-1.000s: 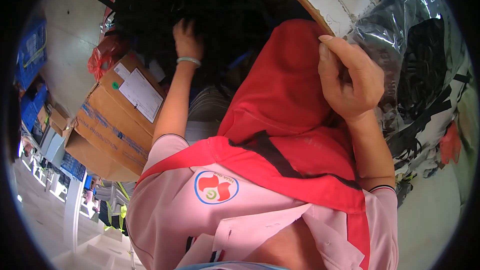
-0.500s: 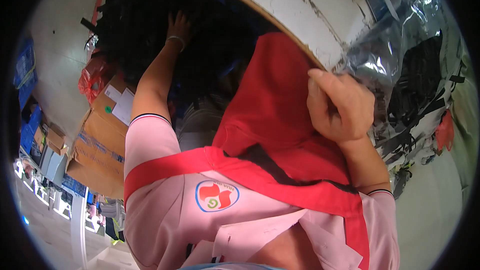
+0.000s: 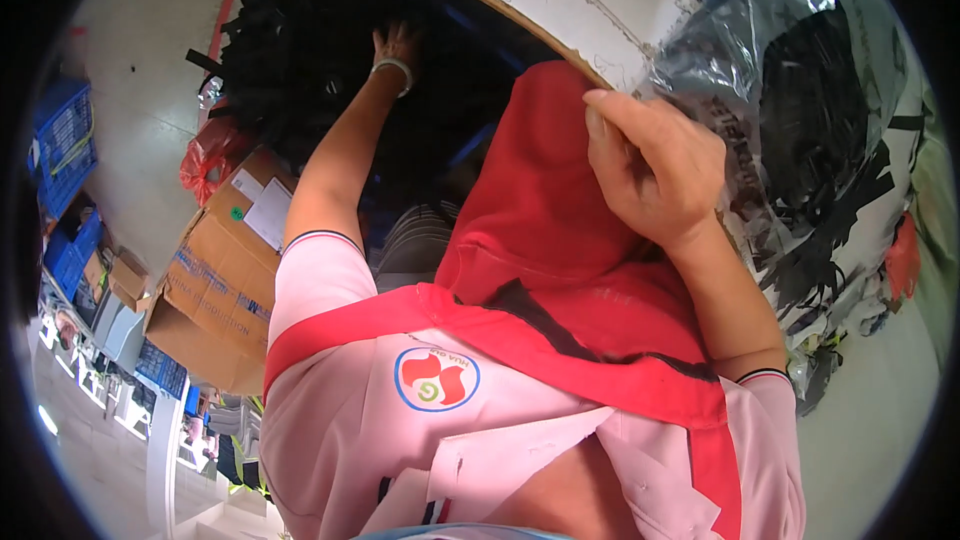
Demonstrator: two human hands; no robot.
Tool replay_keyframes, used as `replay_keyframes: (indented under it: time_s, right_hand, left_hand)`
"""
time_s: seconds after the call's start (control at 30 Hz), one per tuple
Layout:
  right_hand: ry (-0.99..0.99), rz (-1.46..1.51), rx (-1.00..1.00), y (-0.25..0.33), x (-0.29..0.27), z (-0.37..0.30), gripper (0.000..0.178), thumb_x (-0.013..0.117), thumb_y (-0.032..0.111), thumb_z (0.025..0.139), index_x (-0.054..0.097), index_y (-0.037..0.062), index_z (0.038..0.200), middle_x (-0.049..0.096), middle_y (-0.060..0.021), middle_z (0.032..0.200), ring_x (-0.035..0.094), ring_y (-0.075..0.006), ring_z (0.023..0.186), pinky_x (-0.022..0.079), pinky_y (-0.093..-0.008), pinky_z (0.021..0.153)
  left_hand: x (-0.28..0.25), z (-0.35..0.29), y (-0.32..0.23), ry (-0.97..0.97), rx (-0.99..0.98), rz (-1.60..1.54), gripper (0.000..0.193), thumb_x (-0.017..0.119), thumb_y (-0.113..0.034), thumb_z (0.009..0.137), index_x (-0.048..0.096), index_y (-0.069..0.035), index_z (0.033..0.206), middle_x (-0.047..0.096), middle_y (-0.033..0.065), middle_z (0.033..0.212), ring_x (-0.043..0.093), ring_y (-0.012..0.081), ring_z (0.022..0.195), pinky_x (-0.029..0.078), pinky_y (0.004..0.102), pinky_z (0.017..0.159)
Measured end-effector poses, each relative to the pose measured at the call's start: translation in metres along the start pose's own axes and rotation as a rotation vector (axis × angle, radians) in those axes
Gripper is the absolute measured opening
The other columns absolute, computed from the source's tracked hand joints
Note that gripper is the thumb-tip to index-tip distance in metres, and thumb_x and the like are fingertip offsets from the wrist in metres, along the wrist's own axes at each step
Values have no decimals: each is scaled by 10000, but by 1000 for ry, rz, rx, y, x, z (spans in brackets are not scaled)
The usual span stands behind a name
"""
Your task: Assembling plastic buckles onto black nylon straps for backpack manufacturing.
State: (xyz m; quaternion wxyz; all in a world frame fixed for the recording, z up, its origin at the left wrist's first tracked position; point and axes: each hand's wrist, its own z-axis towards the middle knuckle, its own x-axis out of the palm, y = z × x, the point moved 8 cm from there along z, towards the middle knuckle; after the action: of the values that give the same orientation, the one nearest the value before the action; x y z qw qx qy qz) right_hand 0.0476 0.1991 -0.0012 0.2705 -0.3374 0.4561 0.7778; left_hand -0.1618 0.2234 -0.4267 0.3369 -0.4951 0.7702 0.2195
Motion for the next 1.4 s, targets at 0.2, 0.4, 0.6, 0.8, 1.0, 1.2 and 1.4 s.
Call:
replay_keyframes:
  time_s: [0.2, 0.4, 0.6, 0.8, 1.0, 1.2, 1.4]
  right_hand:
    - [-59, 105, 45, -4, -3, -4, 154, 697, -42, 750, 663, 34, 880, 586, -39, 634, 493, -113, 449, 381, -223, 437]
    - [49, 129, 145, 4, -10, -8, 132, 663, 52, 799, 662, 67, 930, 654, -76, 803, 594, -199, 582, 475, -282, 541]
    - [376, 219, 63, 42, -29, -69, 122, 559, 158, 876, 606, 81, 957, 598, -106, 847, 608, -312, 785, 510, -387, 665]
    - [364, 186, 364, -5, -76, -162, 116, 587, 142, 860, 610, 75, 951, 638, -84, 915, 627, -282, 861, 510, -378, 726]
    - [292, 429, 425, 2, -68, -201, 138, 595, 143, 859, 628, 60, 965, 654, -122, 913, 632, -319, 872, 505, -393, 754]
    - [194, 408, 424, -8, -101, -222, 133, 602, 171, 858, 627, 65, 932, 656, -120, 915, 632, -320, 854, 505, -404, 735]
    - [-244, 223, 509, -39, -175, -262, 127, 613, 161, 853, 638, 71, 939, 647, -97, 894, 625, -295, 850, 499, -367, 745]
  left_hand:
    - [-27, -51, -26, -461, 39, -220, 618, 622, -131, 762, 459, -167, 1357, 326, 154, 1461, 291, 320, 1369, 235, 509, 1100]
    - [-36, -60, -54, -354, 68, -616, 494, 586, -153, 811, 522, -140, 1301, 391, 179, 1417, 389, 356, 1300, 338, 476, 1059]
    - [-108, -112, -66, -341, 234, -953, 376, 667, -218, 802, 641, -34, 1128, 636, 194, 1120, 613, 343, 1040, 491, 394, 888]
    - [-262, -249, -125, -86, 421, -1507, 170, 625, -94, 891, 673, 34, 993, 666, 40, 758, 601, 99, 599, 480, 221, 552]
    - [-429, -289, -239, -1124, 804, -443, 493, 726, -304, 816, 574, -24, 1193, 661, 163, 975, 634, 245, 934, 491, 341, 807]
    - [-404, -220, -305, -858, 610, -14, 684, 698, -485, 760, 464, -168, 1319, 541, 162, 1183, 520, 354, 1088, 432, 449, 876]
    - [-425, -198, -289, -865, 764, -371, 312, 754, -213, 755, 672, -75, 1022, 664, 148, 876, 642, 293, 805, 497, 354, 744]
